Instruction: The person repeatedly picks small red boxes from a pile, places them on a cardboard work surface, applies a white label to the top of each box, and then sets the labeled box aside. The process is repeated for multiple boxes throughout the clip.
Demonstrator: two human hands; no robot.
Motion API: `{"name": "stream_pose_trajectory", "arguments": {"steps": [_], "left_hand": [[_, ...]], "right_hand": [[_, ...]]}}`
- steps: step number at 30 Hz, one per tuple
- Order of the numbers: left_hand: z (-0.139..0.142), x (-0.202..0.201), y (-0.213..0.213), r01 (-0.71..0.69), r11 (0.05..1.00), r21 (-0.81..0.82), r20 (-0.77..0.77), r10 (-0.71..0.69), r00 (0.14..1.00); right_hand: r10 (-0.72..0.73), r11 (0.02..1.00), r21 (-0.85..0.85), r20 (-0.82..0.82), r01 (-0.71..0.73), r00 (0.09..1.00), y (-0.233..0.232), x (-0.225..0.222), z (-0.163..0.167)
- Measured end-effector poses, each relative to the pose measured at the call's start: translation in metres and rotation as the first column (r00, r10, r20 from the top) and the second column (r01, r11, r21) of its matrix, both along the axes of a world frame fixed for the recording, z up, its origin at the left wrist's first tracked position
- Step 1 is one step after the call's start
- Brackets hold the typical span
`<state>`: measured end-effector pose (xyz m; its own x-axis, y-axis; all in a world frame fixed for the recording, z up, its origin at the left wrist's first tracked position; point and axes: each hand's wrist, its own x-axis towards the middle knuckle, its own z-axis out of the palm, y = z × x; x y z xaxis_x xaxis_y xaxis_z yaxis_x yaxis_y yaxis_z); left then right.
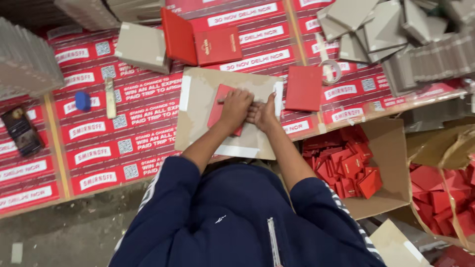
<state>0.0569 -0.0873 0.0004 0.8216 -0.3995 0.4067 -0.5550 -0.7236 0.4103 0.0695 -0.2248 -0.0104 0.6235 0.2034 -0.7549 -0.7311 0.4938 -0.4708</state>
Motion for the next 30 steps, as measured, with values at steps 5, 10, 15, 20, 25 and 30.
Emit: {"name": "stream_pose_trajectory", "arguments": {"steps": [5,10,15,20,25,30], "left_hand": [[-0.019,-0.056,0.019,0.125,0.99,0.066,0.004,-0.126,0.992],[-0.016,-0.099,0.046,0.187,0.982,0.034,-0.082,-0.184,0.979],[-0.017,-0.081,0.07,-0.379,0.925,0.033,-0.001,0.379,0.925],[-0.03,-0.086,0.043,-0.397,0.918,-0.003,-0.015,0.396,0.918],[-0.035,-0.113,0.016,-0.264,0.944,-0.196,-0.279,0.205,0.938],[-0.042,-0.077,0.058,-0.52,0.843,-0.139,-0.368,0.443,0.817]], "right_hand": [[0.071,0.997,0.036,0.016,-0.072,0.997,-0.007,0.006,0.006],[0.192,0.975,-0.154,0.208,-0.162,0.959,0.001,-0.004,0.003],[-0.133,0.973,-0.15,0.256,0.175,0.957,0.026,-0.013,0.0],[-0.211,0.95,-0.159,0.3,0.267,0.93,0.038,-0.013,-0.003],[-0.196,0.955,-0.156,0.303,0.252,0.933,0.036,-0.009,-0.004],[-0.213,0.945,-0.174,0.319,0.278,0.924,0.038,-0.01,-0.001]]}}
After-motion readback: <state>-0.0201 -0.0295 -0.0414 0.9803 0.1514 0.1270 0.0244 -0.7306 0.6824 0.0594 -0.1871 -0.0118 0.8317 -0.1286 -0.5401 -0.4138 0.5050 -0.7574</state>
